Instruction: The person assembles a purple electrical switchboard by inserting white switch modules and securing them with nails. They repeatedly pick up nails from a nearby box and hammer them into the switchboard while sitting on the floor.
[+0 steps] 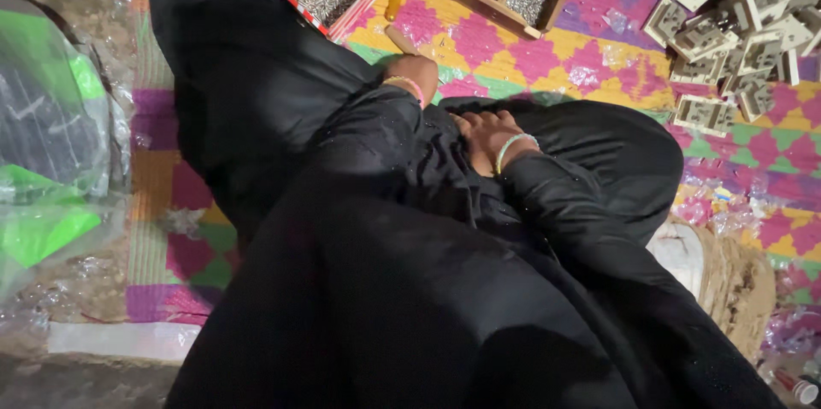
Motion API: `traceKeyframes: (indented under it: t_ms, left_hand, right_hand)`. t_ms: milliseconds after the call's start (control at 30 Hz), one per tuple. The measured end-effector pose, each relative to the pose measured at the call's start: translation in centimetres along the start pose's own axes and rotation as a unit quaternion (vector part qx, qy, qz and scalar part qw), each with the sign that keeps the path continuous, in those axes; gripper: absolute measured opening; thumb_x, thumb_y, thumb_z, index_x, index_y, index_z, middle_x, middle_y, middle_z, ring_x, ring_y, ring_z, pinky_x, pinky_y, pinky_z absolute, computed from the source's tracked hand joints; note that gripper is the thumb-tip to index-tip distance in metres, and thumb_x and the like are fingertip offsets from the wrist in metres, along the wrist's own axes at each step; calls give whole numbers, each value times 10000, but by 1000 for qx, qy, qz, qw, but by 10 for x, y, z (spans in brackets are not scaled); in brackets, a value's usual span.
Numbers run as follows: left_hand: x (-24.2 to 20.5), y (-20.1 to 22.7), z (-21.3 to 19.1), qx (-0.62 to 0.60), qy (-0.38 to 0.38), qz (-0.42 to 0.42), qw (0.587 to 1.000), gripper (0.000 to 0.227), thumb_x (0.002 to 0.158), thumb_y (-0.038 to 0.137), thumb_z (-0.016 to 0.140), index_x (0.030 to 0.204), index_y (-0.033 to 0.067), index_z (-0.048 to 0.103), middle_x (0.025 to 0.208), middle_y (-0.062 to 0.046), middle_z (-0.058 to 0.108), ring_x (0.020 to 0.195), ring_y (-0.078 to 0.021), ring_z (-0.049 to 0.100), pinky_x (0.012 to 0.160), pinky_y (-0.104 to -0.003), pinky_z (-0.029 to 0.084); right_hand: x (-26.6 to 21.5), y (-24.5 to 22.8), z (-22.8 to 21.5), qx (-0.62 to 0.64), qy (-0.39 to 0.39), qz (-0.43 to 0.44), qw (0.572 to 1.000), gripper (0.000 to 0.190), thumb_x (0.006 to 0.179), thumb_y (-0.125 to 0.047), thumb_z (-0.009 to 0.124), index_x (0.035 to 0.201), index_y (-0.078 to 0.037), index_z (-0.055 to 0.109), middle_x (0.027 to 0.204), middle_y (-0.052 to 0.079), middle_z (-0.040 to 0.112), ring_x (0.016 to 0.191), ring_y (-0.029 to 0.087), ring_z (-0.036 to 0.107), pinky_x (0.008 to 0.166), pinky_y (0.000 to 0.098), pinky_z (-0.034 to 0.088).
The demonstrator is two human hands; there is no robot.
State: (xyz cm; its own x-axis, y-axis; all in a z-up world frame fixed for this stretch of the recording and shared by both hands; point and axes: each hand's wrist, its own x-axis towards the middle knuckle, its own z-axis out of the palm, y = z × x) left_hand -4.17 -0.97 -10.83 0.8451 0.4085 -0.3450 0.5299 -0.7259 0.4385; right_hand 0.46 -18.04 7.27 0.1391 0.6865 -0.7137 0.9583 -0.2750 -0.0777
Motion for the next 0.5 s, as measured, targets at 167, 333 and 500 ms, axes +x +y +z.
traceKeyframes:
  t_ms: [167,333,500]
  left_hand:
    - [-24,3,-32,-73,-14,-1,997,242,863,175,641,1015,35,765,1051,-236,723,1010,-398,707,840,-467,570]
    - [-66,11,-70,-196,37,-23,980,226,831,229,698,935,29,716,926,-253,714,912,-438,699,792,-499,549]
    - [-101,2,-56,-299,156,13,941,125,816,186,713,827,61,709,840,-159,731,819,-362,714,711,-460,555]
  right_hand:
    - [18,23,16,137,73,-62,986,722,850,-262,678,1509,-98,434,1427,206,559,1335,388,499,1106,461,370]
    - [40,19,40,258,237,-206,914,511,760,-160,697,1261,-87,626,1308,147,666,1239,355,621,1054,428,501]
    - [42,9,53,171,283,-230,915,508,656,-86,704,1163,-74,708,1256,170,684,1130,409,623,943,483,474]
